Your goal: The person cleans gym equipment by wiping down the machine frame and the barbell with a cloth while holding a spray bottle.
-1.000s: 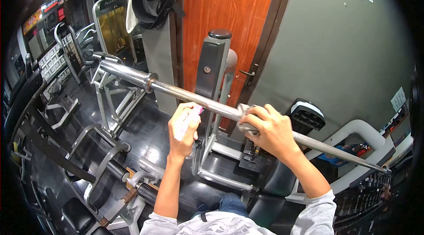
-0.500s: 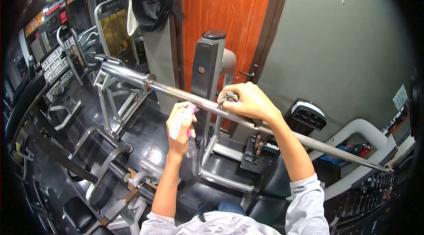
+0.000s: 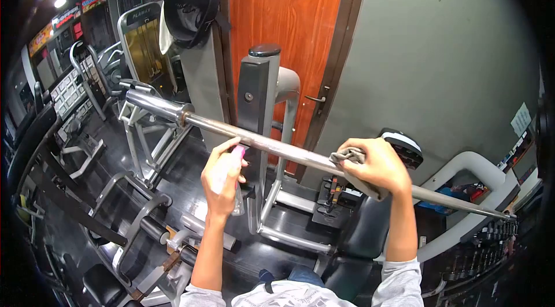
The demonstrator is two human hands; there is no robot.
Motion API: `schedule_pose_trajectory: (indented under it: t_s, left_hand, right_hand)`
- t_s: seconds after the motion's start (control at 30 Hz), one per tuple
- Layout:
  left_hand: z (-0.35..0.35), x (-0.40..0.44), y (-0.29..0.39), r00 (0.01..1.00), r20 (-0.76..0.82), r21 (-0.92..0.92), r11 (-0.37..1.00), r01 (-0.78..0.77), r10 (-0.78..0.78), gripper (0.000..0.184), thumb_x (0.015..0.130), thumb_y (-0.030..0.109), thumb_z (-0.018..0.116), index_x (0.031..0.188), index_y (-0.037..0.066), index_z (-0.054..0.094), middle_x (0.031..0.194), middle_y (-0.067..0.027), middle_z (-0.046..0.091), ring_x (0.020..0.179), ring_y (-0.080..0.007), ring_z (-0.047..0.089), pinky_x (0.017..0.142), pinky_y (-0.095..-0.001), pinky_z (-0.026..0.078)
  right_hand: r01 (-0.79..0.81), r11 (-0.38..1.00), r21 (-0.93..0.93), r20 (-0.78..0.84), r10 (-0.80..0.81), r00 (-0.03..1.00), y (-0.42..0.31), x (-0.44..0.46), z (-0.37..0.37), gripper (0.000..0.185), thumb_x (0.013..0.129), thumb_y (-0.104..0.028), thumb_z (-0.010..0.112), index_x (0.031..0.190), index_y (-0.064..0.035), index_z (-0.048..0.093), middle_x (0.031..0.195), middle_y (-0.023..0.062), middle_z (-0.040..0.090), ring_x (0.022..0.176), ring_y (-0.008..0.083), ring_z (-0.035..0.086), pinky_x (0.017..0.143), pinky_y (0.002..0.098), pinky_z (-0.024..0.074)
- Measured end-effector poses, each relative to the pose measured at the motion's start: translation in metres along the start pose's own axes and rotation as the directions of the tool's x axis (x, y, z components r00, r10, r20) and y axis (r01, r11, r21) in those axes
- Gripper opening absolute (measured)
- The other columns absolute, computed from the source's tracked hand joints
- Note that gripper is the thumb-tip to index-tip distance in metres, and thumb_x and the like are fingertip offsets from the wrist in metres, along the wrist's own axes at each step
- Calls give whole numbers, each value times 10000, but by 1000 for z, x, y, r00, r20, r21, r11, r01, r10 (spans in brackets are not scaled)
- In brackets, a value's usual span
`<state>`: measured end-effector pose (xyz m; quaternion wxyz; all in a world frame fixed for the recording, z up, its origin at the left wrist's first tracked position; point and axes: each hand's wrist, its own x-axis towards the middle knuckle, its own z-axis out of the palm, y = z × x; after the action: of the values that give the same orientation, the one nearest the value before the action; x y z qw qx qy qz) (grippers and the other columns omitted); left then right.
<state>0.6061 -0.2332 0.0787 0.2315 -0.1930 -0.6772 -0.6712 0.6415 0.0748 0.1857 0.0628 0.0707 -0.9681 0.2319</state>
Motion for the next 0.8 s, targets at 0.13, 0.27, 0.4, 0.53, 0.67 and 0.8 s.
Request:
schedule_pose_trajectory:
  t_s: [0.13,0.27,0.4,0.53,0.67,0.8]
  left_hand:
    - [4,-4,10,959,126,286,917,-279,253,347,949,252,598,1010,-72,707,1201,-158,650,830,-188,661,761,-326,522]
    - [27,7,39,946,279,217,949,-229,165,326,940,268,597,876,-34,698,1239,-206,658,1143,-347,611,997,-428,466]
    - [45,17,19,910,365,172,947,-271,194,392,953,349,565,857,-9,695,1333,-225,636,1350,-389,522,1156,-495,351]
    - [51,23,4,849,478,239,897,-373,226,447,956,421,519,849,25,695,1377,-179,621,1348,-377,499,1215,-531,245]
    - [45,26,3,817,519,203,892,-404,252,373,957,357,603,936,3,717,1341,-170,625,1271,-380,515,1167,-514,310]
    - [41,27,5,811,555,149,937,-316,185,490,949,424,498,754,10,673,1396,-188,606,1354,-366,475,1213,-498,210]
  right_hand:
    - [117,992,-50,-138,-123,983,-27,22,36,240,784,-282,722,985,-169,790,915,113,754,852,318,729,792,411,572]
    - [252,942,-221,-315,-314,896,-47,22,67,213,768,-230,798,975,-192,766,971,28,710,888,268,693,712,419,567]
    - [249,919,-306,-376,-356,855,-33,-16,67,275,717,-210,841,977,-222,753,1029,-20,695,853,223,655,670,359,562]
    - [176,924,-339,-486,-333,808,-8,-50,63,318,680,-193,861,968,-258,743,1036,-39,701,823,210,638,655,350,557]
    - [130,878,-461,-580,-409,705,-10,-45,90,348,662,-196,871,980,-258,743,1080,-56,712,824,199,634,651,322,556]
    - [197,876,-440,-598,-450,663,-26,-22,122,310,764,-213,763,1069,-271,757,1144,-59,724,884,209,658,663,302,571]
